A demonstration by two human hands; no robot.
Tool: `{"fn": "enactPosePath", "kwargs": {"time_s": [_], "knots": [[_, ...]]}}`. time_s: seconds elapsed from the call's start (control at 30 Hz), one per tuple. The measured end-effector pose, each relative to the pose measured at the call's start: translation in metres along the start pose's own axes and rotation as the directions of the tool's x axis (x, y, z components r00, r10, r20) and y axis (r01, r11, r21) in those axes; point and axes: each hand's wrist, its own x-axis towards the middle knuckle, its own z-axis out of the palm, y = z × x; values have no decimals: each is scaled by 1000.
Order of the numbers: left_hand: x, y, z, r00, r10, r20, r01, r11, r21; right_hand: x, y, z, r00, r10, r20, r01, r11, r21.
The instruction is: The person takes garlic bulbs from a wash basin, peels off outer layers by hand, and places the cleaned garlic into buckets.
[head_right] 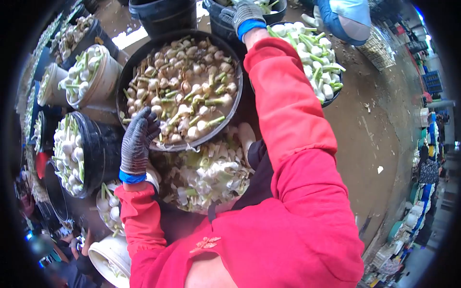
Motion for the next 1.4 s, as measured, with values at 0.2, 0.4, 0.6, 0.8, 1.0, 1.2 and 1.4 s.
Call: {"fn": "enactPosePath", "kwargs": {"time_s": [0.2, 0.4, 0.6, 0.8, 1.0, 1.2, 1.4], "knots": [[-6, 11, 6, 996, 80, -43, -76, 993, 89, -74, -34, 94, 428, -100, 898, 198, 980, 14], [-2, 10, 1, 997, 41, -66, -28, 981, 190, -210, -46, 191, 583, 448, 678, -180, 885, -429], [-1, 16, 17, 995, 22, -99, -2, 980, 199, -157, -58, 168, 285, 348, 893, -244, 927, -283], [12, -24, 8, 958, 287, -25, -249, 870, 426, -79, -133, 78, 522, 151, 839, -840, 260, 476], [4, -8, 28, 921, 378, -95, -318, 870, 375, -73, -205, 19, 645, 218, 733, -738, -74, 671], [1, -7, 40, 702, 710, 55, -374, 302, 877, -96, -219, 45, 841, 320, 436, -539, 434, 722], [8, -12, 36, 682, 722, 116, -246, 78, 966, -87, -236, 58, 761, 501, 413, -649, 586, 485]]}}
